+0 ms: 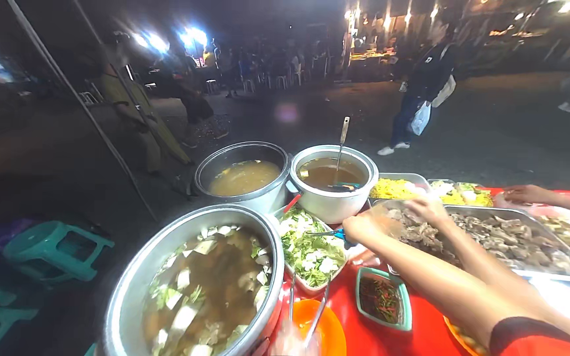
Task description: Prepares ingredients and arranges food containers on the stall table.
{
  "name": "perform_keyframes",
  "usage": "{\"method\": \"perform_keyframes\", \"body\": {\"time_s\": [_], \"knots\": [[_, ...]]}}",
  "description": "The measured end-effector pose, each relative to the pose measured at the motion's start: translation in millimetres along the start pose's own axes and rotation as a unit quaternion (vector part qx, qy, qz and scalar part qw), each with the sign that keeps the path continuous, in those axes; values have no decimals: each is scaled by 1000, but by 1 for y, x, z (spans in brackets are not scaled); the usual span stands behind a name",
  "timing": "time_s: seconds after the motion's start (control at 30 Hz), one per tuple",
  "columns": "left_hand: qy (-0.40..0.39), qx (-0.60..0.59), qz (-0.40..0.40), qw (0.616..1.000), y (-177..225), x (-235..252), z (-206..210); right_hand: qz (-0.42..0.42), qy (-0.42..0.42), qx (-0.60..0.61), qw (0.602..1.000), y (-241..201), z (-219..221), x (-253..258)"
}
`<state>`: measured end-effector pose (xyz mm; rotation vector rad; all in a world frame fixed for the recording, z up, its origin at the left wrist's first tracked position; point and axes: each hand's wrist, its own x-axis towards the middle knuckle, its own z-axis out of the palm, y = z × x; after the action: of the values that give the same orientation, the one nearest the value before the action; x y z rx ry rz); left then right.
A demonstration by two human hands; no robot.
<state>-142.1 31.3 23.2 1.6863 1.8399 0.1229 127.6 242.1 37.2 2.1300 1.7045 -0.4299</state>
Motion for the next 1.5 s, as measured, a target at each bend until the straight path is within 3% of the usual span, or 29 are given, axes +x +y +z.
{"method": "perform_keyframes", "body": {"time_s": [0.17, 0.27, 0.4, 0.53, 0.63, 0.77, 0.83, 0.93, 1.03, 1.17, 1.33, 1.43, 1.5], "knots": [[-73, 128, -67, 987, 70, 82, 8, -7, -32, 14, 999, 3, 0, -9], [-134, 176, -70, 973, 84, 121, 17, -16, -31, 18, 999, 15, -6, -15], [-115, 137, -66, 982, 77, 133, 23, -37, -38, 74, 996, 54, -10, -14], [-85, 89, -66, 990, 81, 118, 2, -121, -147, 192, 963, 94, 45, 5], [-44, 24, -40, 998, 74, 117, -9, -133, -259, 377, 879, 97, 95, -18], [-21, -178, -56, 982, 54, 132, 5, -111, -416, 575, 696, 76, 135, -49], [-46, -299, -83, 950, 56, 126, 10, -104, -451, 637, 617, 60, 146, -46], [-59, -481, -119, 866, 63, 117, 18, -127, -482, 701, 510, 31, 149, -37], [-50, -567, -132, 811, 73, 117, 33, -149, -514, 717, 446, 4, 144, -34], [-31, -593, -139, 793, 80, 124, 52, -128, -501, 732, 443, -26, 138, -31], [-31, -627, -149, 764, 84, 118, 59, -47, -416, 758, 500, -28, 136, -13], [-41, -613, -157, 773, 78, 118, 58, -49, -377, 757, 532, -16, 143, -10], [-53, -571, -150, 806, 73, 116, 58, -52, -349, 755, 553, -8, 148, -10]]}}
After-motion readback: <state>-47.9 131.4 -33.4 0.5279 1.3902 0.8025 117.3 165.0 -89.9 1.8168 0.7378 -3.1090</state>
